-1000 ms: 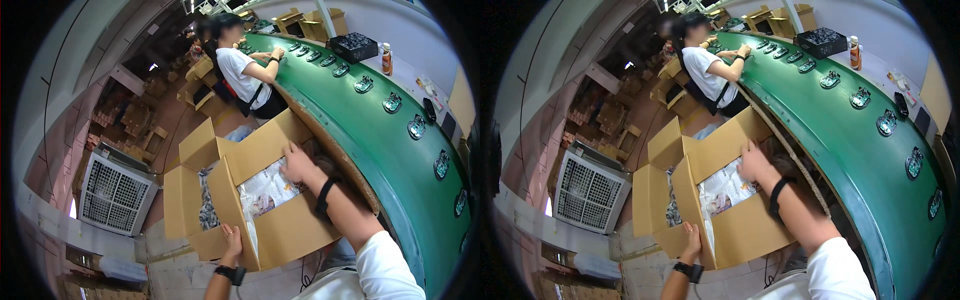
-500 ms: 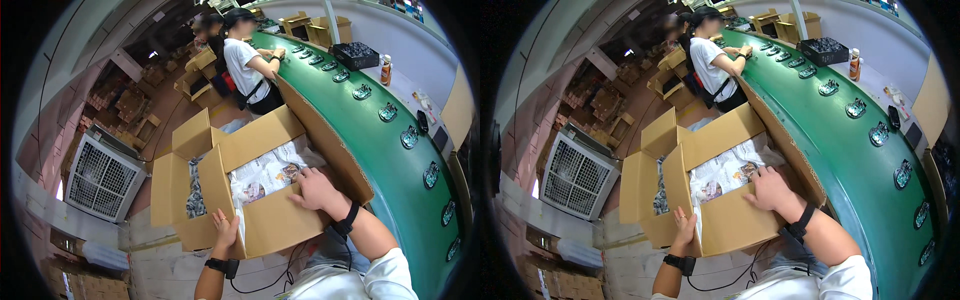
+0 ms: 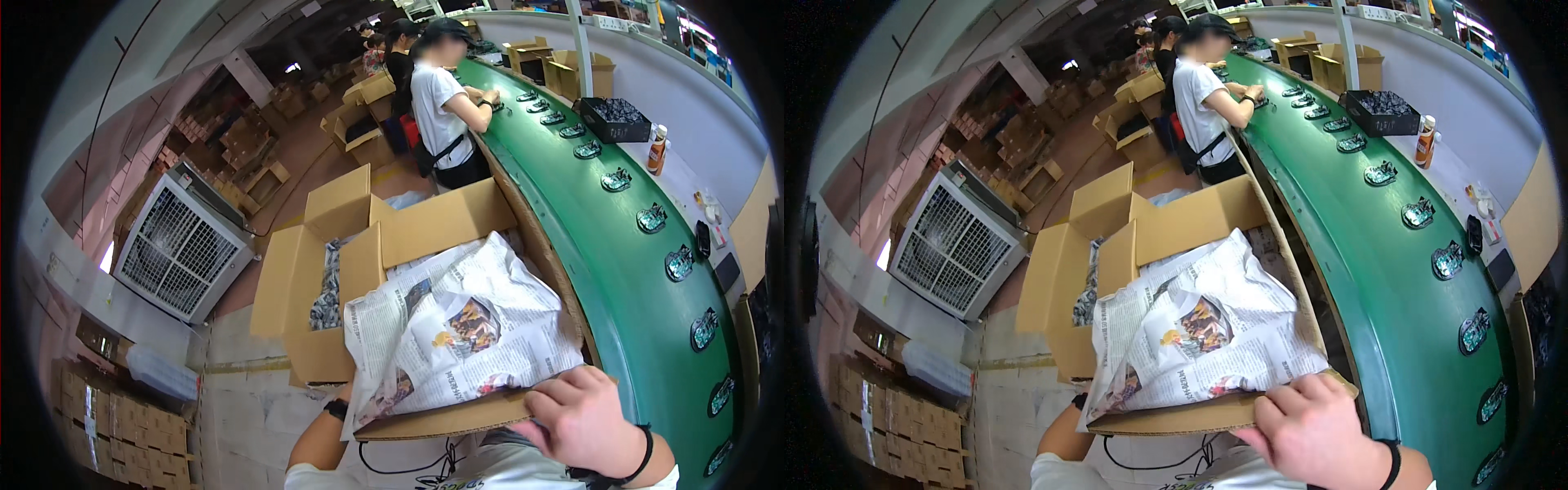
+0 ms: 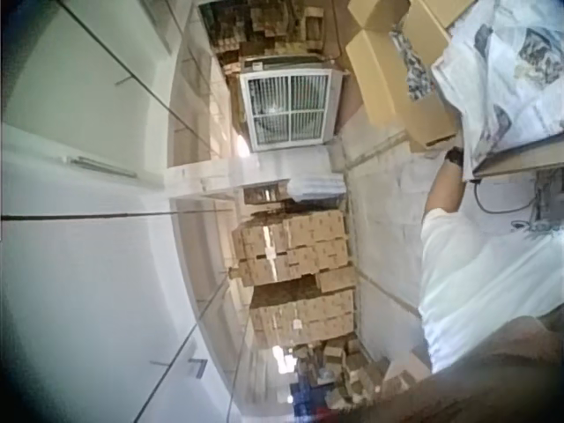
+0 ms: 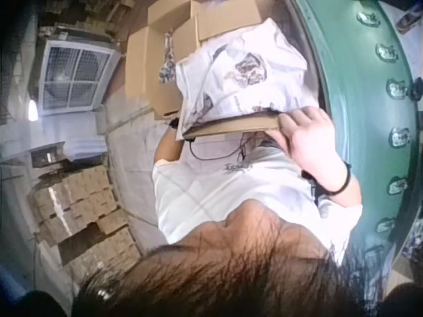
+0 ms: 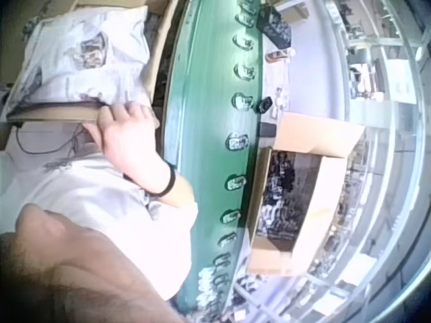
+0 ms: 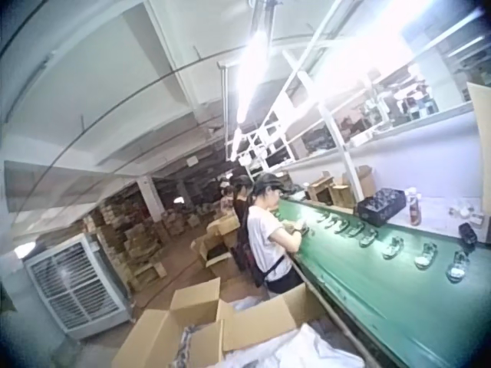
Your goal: The person unpacks white plastic housings and black internal components from cardboard boxes. They then assemble the components by inserting the black parts into the white housings and placing the finished units on a green conveyor belt.
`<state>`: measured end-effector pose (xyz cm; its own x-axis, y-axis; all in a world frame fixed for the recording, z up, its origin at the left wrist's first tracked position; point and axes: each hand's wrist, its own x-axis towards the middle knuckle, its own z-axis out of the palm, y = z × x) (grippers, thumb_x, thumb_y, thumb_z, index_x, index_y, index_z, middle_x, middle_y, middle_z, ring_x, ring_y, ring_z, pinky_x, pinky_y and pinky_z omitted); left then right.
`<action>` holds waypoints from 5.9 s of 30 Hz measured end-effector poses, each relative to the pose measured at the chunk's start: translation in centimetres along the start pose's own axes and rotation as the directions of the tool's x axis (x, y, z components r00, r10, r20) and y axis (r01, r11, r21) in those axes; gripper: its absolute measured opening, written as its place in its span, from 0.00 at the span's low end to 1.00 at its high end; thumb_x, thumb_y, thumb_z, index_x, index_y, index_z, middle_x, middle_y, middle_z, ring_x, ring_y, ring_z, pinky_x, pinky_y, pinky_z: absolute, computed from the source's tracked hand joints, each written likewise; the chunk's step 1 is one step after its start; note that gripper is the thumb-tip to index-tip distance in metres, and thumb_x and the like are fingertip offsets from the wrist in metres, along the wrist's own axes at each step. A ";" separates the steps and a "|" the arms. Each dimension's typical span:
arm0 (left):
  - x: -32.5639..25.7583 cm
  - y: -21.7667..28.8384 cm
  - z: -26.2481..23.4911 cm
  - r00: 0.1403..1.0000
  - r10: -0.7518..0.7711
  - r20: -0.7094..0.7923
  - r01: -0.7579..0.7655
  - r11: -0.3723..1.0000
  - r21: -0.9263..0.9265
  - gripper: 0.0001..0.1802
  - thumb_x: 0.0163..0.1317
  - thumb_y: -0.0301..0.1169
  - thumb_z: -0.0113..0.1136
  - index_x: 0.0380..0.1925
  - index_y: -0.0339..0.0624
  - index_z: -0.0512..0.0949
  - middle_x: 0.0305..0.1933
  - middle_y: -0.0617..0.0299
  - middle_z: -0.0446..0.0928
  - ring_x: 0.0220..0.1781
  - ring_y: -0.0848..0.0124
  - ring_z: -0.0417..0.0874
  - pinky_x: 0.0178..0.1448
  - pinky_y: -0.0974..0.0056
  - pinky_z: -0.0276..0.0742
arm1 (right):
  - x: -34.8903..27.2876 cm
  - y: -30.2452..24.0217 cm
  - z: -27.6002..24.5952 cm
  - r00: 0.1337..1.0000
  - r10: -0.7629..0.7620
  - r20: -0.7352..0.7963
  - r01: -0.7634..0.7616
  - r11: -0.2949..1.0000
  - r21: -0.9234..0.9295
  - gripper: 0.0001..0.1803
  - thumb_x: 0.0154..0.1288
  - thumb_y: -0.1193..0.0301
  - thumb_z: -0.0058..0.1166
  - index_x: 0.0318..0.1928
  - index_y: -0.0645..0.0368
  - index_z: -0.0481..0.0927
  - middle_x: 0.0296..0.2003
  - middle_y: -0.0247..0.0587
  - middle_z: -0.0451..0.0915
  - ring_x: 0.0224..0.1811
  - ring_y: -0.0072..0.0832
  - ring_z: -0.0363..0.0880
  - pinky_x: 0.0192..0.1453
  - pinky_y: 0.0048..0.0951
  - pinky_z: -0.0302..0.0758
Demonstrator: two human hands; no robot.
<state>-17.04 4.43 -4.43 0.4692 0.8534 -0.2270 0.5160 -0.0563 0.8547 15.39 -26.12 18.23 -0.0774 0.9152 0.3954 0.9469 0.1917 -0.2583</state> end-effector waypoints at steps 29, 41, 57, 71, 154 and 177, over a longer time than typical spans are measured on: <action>-16.7 15.1 15.4 0.755 0.467 0.461 -0.647 0.413 0.641 0.64 0.45 0.59 0.78 0.79 0.50 0.56 0.82 0.35 0.46 0.81 0.31 0.50 0.80 0.32 0.45 | -8.6 6.2 9.5 0.488 -0.102 0.867 -0.275 -0.960 0.042 0.26 0.77 0.54 0.51 0.64 0.60 0.75 0.60 0.46 0.79 0.61 0.38 0.78 0.66 0.39 0.76; -15.4 6.4 4.1 0.900 0.161 -0.406 -0.435 0.405 -0.804 0.25 0.66 0.41 0.62 0.60 0.40 0.75 0.53 0.55 0.81 0.51 0.62 0.85 0.54 0.55 0.86 | -12.1 6.1 13.0 0.840 0.543 -0.018 -0.497 0.781 0.379 0.43 0.52 0.69 0.76 0.67 0.57 0.66 0.68 0.65 0.61 0.66 0.62 0.71 0.67 0.48 0.75; -9.0 -16.9 16.6 0.777 0.055 -0.627 0.158 0.947 0.279 0.21 0.50 0.30 0.70 0.44 0.36 0.79 0.49 0.44 0.81 0.52 0.44 0.81 0.57 0.44 0.76 | -15.9 8.0 14.6 0.782 0.590 0.201 -0.599 0.623 0.502 0.37 0.74 0.75 0.56 0.77 0.65 0.55 0.62 0.54 0.73 0.63 0.35 0.72 0.66 0.35 0.69; 8.4 -18.7 14.1 0.907 0.051 -0.419 0.144 0.896 0.420 0.14 0.61 0.30 0.60 0.47 0.42 0.81 0.45 0.45 0.82 0.50 0.47 0.84 0.55 0.46 0.78 | -17.5 6.2 16.8 0.760 0.649 0.036 -0.591 0.667 0.453 0.32 0.75 0.73 0.53 0.75 0.64 0.61 0.57 0.47 0.75 0.59 0.33 0.73 0.60 0.35 0.72; -14.6 15.9 -3.2 0.873 0.160 -0.461 -0.084 0.980 0.182 0.22 0.69 0.42 0.64 0.55 0.39 0.83 0.45 0.52 0.88 0.43 0.70 0.88 0.52 0.58 0.83 | -4.7 8.6 13.9 0.996 0.044 0.077 -0.045 0.999 0.022 0.35 0.43 0.41 0.73 0.42 0.55 0.83 0.37 0.42 0.75 0.43 0.42 0.74 0.50 0.41 0.72; 7.4 -2.4 0.9 0.980 0.146 -0.139 -0.195 0.861 -0.470 0.55 0.71 0.59 0.57 0.80 0.31 0.45 0.82 0.47 0.55 0.82 0.59 0.56 0.81 0.60 0.54 | -5.2 8.0 15.5 0.995 0.099 -0.021 -0.099 0.995 -0.025 0.34 0.44 0.39 0.73 0.30 0.56 0.76 0.32 0.43 0.71 0.37 0.44 0.71 0.44 0.43 0.66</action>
<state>-14.13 10.38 -8.58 0.4354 0.8996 -0.0331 0.0162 0.0290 0.9994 18.57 -23.82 0.43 0.0232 0.9222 0.3861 0.9572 0.0909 -0.2746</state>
